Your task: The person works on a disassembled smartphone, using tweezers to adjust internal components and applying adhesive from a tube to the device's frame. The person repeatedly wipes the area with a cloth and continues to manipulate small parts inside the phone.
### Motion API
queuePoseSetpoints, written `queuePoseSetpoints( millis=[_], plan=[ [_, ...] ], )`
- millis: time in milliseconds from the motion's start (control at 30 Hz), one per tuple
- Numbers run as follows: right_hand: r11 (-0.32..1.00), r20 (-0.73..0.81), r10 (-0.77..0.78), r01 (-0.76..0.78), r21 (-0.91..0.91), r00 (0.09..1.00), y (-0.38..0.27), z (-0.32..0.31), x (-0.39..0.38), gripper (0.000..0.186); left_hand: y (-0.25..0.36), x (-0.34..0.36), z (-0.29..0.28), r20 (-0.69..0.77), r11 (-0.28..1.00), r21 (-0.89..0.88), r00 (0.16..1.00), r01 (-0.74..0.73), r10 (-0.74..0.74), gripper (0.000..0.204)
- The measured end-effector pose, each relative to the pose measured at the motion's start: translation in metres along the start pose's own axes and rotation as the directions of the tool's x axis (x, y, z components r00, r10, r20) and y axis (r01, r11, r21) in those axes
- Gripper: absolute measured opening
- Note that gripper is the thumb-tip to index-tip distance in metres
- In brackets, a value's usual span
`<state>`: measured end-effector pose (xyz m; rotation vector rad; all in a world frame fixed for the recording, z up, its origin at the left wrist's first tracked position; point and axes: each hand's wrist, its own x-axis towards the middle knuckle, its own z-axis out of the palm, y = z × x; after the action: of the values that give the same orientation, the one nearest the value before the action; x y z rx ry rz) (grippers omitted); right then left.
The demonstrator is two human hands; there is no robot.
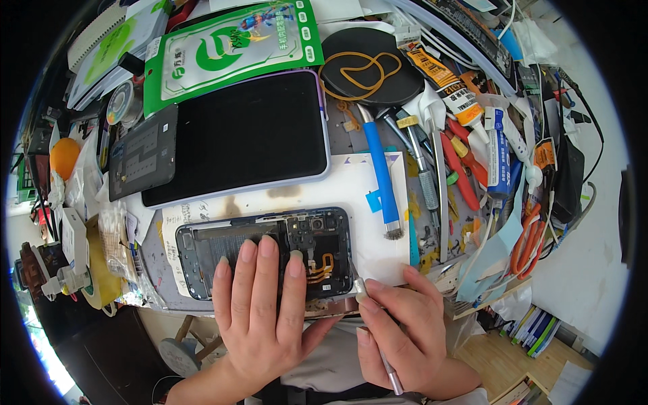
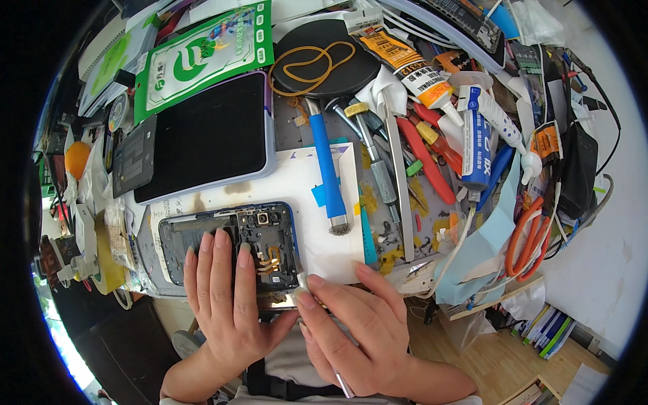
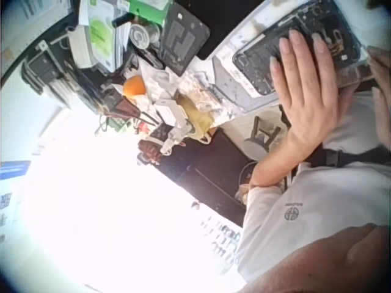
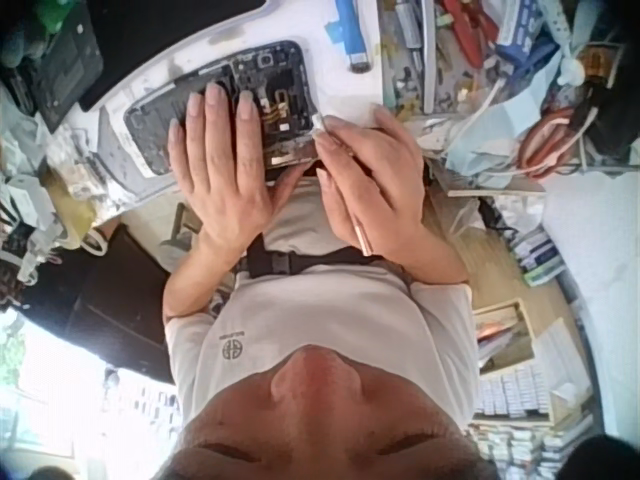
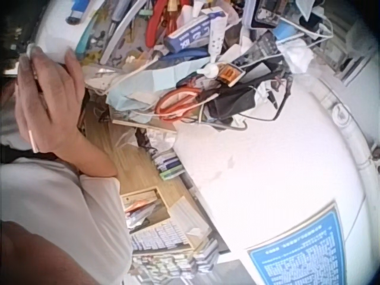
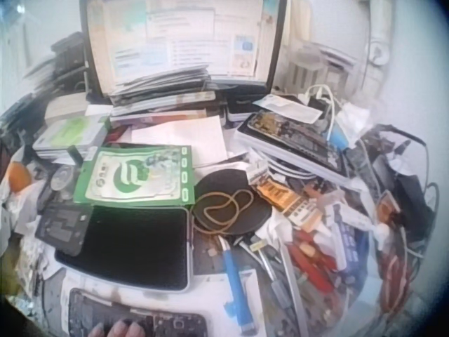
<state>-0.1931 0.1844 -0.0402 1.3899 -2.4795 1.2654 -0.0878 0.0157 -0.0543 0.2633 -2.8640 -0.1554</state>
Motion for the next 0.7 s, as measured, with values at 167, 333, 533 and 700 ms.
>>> queuePoseSetpoints(
  millis=[167, 333, 533, 700],
  plan=[
    [1.0, 0.005, 0.004, -0.004, -0.024, 1.0, -0.002, -0.001, 0.008, 0.033, -0.003, -0.003, 0.005, -0.013, 0.999, 0.032, 1.0, -0.014, 0.014, 0.069],
    [1.0, 0.049, 0.001, -0.002, 0.007, 0.999, -0.004, -0.005, 0.015, 0.031, -0.003, -0.002, 0.007, -0.048, 0.997, 0.074, 0.998, -0.037, 0.04, 0.06],
    [0.997, -0.041, -0.018, 0.021, 0.068, 0.999, 0.0, 0.001, 0.015, 0.033, 0.002, 0.0, 0.003, 0.026, 0.992, 0.125, 1.0, -0.006, 0.003, 0.05],
    [0.997, -0.017, -0.014, 0.016, 0.079, 1.0, 0.0, 0.0, 0.014, 0.032, 0.004, 0.002, 0.001, 0.025, 0.992, 0.127, 1.0, -0.004, 0.0, 0.05]
  ],
)
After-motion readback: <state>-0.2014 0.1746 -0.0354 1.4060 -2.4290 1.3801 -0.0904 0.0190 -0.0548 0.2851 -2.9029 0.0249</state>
